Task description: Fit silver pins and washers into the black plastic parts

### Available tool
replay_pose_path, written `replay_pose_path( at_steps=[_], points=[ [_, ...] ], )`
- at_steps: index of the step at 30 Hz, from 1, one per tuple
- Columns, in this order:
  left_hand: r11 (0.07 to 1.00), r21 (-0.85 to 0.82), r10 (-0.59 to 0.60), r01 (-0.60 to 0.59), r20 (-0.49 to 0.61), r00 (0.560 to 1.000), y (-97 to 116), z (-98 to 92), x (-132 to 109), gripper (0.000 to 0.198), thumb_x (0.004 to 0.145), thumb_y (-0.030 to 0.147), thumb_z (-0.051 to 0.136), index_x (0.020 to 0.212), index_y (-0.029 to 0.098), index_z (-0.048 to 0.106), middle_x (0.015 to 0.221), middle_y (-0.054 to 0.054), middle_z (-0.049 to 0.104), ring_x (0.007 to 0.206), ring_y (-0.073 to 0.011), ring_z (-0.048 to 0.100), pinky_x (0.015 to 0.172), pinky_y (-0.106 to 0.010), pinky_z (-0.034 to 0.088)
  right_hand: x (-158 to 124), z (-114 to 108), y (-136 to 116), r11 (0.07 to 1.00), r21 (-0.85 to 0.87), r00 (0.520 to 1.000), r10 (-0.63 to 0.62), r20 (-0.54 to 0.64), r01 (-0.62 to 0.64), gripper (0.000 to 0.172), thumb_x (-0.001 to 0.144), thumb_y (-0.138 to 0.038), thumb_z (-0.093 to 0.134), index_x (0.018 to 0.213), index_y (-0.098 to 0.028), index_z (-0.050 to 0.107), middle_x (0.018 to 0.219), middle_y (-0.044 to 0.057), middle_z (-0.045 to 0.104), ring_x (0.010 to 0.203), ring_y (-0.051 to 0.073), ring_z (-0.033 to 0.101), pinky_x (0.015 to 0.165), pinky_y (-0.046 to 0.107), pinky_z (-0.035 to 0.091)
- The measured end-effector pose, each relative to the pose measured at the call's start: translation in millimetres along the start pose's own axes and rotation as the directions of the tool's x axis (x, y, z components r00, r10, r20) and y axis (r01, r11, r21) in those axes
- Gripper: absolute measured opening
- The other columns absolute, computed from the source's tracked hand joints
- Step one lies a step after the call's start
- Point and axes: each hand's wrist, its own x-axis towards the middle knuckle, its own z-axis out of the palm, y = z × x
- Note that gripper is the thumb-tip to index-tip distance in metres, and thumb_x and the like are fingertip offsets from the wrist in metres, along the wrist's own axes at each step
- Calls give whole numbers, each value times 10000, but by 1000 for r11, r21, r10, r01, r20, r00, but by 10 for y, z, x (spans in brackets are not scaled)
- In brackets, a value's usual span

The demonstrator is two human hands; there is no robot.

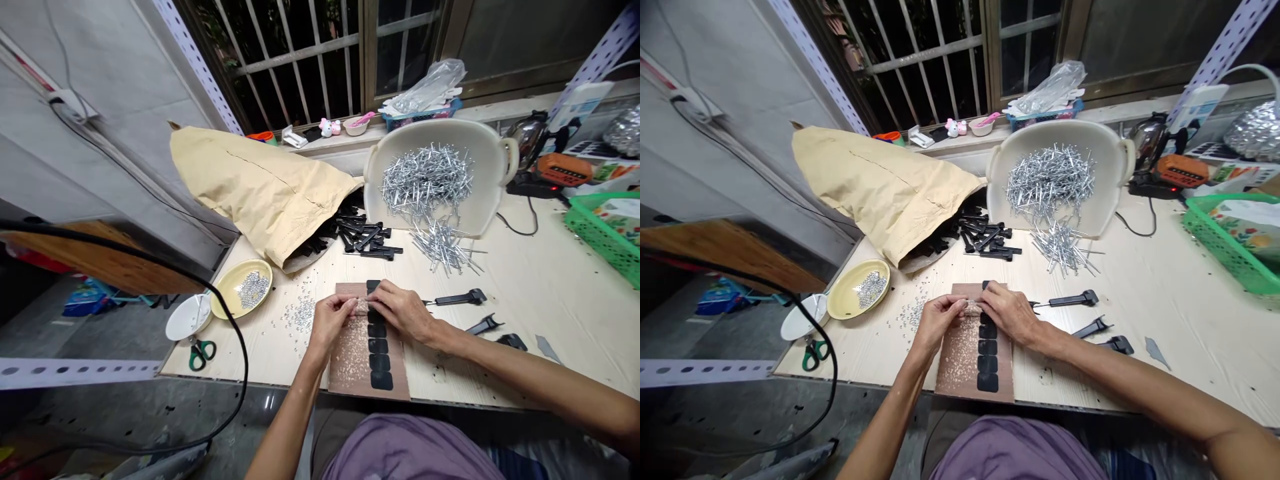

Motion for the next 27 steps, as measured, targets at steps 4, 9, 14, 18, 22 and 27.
replay_pose_path(
  at_steps=[4,9,14,18,22,27],
  points=[
    [996,86,-7,1,71,997,-114,102,-33,429,700,385,687,1082,190,678,652,-6,593,458,-76,451,434,-207,383,-279,-117,213,997,-8,997,76,-1,-76,233,947,-305,407,986,-200,611,909,35,572,759,110,574,598,201,435],
    [948,294,140,-122,-39,989,-225,87,-27,342,741,390,652,1031,215,704,760,-44,625,632,-138,538,607,-261,455,-391,-104,368,993,-41,993,116,18,-115,276,960,-327,381,993,-184,615,924,38,568,728,102,558,588,200,409],
    [867,463,273,-187,-126,954,-298,73,-67,284,797,387,592,999,224,707,804,-40,602,704,-151,531,692,-277,435,-289,-21,439,994,-49,995,95,21,-94,257,955,-321,403,931,-158,600,891,29,571,731,103,546,604,205,391],
    [845,489,342,-218,-179,922,-335,97,-91,264,808,375,581,970,212,710,773,-27,582,684,-145,525,675,-264,415,-193,27,500,992,-107,998,65,-5,-65,283,956,-333,398,892,-156,610,869,36,571,754,114,534,603,215,373],
    [856,473,343,-206,-222,913,-345,128,-96,271,817,371,572,994,211,699,835,-37,607,715,-145,540,701,-262,414,-347,60,372,991,-131,1000,-21,18,23,300,972,-253,344,835,-153,592,785,28,558,710,118,504,540,215,346],
    [875,437,340,-208,-249,907,-347,146,-93,261,796,372,598,977,216,703,849,-40,623,727,-152,550,710,-264,418,-521,-2,188,920,-37,907,-378,187,391,296,950,-157,335,790,-185,582,740,5,550,683,118,474,518,233,329]
  ],
)
